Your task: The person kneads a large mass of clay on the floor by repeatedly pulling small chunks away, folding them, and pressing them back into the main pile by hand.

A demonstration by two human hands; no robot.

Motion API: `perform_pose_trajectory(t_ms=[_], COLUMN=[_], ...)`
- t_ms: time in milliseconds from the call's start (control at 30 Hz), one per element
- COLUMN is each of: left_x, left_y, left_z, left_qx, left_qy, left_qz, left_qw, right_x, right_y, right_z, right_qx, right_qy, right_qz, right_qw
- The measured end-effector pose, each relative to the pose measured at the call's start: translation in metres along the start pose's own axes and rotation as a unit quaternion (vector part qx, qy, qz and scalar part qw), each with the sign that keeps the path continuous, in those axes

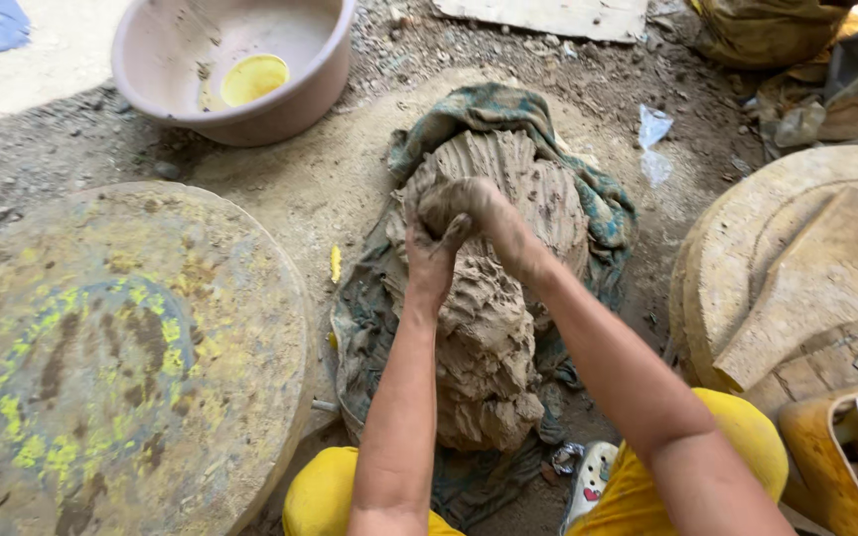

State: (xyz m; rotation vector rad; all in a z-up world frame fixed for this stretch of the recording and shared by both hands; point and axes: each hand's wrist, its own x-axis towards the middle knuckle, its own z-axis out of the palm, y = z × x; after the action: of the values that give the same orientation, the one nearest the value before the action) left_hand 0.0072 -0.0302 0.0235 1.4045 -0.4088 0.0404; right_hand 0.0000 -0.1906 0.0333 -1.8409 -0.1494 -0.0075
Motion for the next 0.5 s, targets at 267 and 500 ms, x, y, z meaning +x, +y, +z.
perform_pose_trajectory(t_ms=[267,500], left_x=[-0.011,-0.018], left_y=[0.016,0.018], left_z=[-0.006,0.014], left_qx=[-0.293,-0.449], left_qy=[0.201,0.207], left_qz=[-0.044,0.001], left_qw=[0.934,0.869], right_x=[-0.033,-0.053], right_y=[-0.065,-0.078], right_z=[0.004,0.036], right_qx=[0.668,0.105], right_qy=[0.040,0.288], right_qz=[-0.054,-0.320], right_qw=[0.741,0.897])
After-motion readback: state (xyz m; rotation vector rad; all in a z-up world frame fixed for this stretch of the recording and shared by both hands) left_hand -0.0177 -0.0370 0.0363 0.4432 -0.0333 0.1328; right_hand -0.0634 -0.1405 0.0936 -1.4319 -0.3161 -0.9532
